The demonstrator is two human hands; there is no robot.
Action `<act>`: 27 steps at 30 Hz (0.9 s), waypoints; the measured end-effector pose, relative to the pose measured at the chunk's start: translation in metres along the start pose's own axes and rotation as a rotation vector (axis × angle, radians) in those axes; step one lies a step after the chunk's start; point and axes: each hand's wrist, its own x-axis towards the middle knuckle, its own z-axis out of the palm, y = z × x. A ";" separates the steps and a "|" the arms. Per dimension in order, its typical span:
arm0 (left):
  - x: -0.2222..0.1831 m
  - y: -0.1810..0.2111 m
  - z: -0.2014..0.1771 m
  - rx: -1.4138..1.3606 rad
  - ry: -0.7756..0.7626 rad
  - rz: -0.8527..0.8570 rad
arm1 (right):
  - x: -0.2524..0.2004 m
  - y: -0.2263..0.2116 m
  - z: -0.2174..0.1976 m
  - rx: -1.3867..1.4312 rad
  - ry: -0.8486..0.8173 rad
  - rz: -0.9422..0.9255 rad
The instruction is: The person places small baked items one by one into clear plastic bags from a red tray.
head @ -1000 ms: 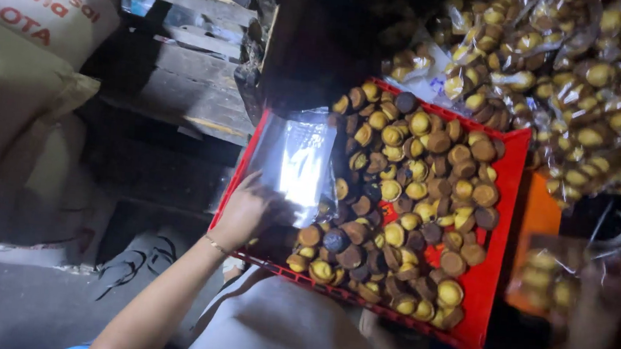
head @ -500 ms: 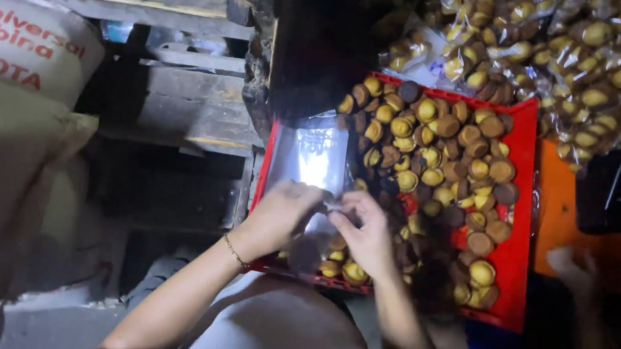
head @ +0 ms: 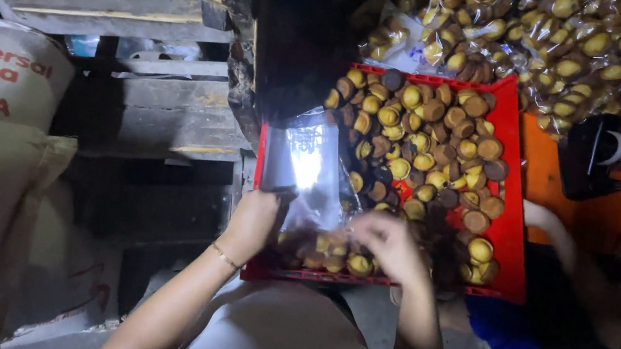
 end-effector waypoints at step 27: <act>-0.032 0.062 -0.096 -0.772 0.104 -0.339 | -0.004 0.104 -0.075 -0.306 0.005 -0.566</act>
